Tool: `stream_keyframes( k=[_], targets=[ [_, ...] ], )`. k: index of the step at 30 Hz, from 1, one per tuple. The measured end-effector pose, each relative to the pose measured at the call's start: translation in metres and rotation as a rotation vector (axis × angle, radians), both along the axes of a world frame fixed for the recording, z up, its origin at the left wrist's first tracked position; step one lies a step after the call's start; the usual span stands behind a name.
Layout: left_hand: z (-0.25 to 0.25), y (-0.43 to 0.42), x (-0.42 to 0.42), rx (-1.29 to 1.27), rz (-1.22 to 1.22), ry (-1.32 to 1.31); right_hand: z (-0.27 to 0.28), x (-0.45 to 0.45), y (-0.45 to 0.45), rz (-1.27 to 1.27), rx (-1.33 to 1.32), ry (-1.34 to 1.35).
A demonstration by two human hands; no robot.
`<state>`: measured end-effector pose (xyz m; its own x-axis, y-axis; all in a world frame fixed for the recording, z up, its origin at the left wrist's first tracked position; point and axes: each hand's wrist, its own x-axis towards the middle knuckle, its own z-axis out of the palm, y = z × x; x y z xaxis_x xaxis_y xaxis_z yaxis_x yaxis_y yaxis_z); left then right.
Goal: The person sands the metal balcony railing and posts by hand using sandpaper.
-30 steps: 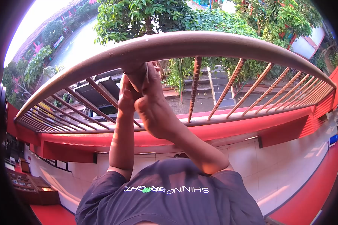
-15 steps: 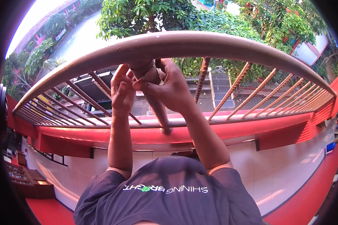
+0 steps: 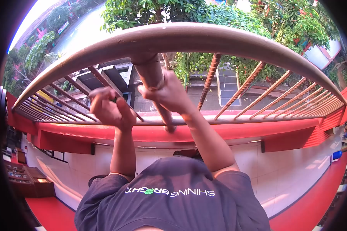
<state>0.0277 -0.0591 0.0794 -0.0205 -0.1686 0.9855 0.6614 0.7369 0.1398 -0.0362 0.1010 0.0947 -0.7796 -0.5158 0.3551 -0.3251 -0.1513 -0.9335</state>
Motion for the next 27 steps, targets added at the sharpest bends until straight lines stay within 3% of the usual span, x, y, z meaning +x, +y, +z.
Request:
stream_keyframes(
  k=[1,3,5,6,7,8,9,11,12,14,16,17,19,22,23,25,27],
  targets=[
    [0.003,-0.014,0.01,-0.193,0.104,0.037,-0.015,0.0,0.001,0.016,0.05,-0.013],
    [0.005,-0.013,0.002,0.007,0.144,0.092,-0.021,0.006,-0.007,-0.06,0.018,-0.006],
    [0.001,-0.019,-0.005,0.167,0.193,-0.08,0.025,0.008,-0.014,-0.167,-0.075,0.145],
    [-0.002,-0.021,-0.008,0.304,0.072,-0.196,0.044,0.007,-0.017,-0.145,-0.163,0.165],
    [-0.004,-0.023,-0.012,0.444,-0.049,-0.309,0.052,0.008,-0.014,-0.138,-0.091,0.156],
    [-0.003,-0.025,-0.023,0.46,-0.177,-0.261,0.042,0.007,-0.01,-0.101,-0.016,0.162],
    [-0.004,-0.026,-0.021,0.462,-0.177,-0.253,0.023,0.002,-0.007,-0.063,0.061,0.179],
    [-0.01,-0.026,-0.019,0.563,-0.501,-0.662,-0.053,0.002,-0.004,-0.08,0.202,0.136],
    [-0.013,-0.026,-0.03,0.373,-0.253,-0.464,-0.057,0.014,-0.007,-0.101,0.156,0.069],
    [-0.019,-0.031,-0.033,0.396,-0.318,-0.495,-0.054,0.005,-0.007,-0.103,0.137,0.097],
    [-0.016,-0.028,-0.026,0.439,-0.384,-0.542,0.008,0.013,-0.009,-0.18,0.103,0.129],
    [-0.013,-0.028,-0.024,0.429,-0.396,-0.565,0.019,0.008,-0.013,-0.201,-0.035,0.22],
    [-0.013,-0.027,-0.024,0.447,-0.39,-0.565,0.019,0.009,-0.013,-0.165,0.068,0.178],
    [-0.014,-0.027,-0.03,0.421,-0.396,-0.494,-0.08,0.004,-0.004,-0.078,0.16,0.108],
    [-0.016,-0.024,-0.03,0.434,-0.396,-0.463,-0.09,0.003,-0.004,-0.137,0.173,0.271],
    [-0.018,-0.026,-0.027,0.505,-0.496,-0.496,-0.061,-0.002,-0.006,-0.121,0.173,0.25],
    [-0.016,-0.024,-0.027,0.534,-0.506,-0.505,0.008,0.003,-0.007,-0.14,0.077,0.256]
  ],
)
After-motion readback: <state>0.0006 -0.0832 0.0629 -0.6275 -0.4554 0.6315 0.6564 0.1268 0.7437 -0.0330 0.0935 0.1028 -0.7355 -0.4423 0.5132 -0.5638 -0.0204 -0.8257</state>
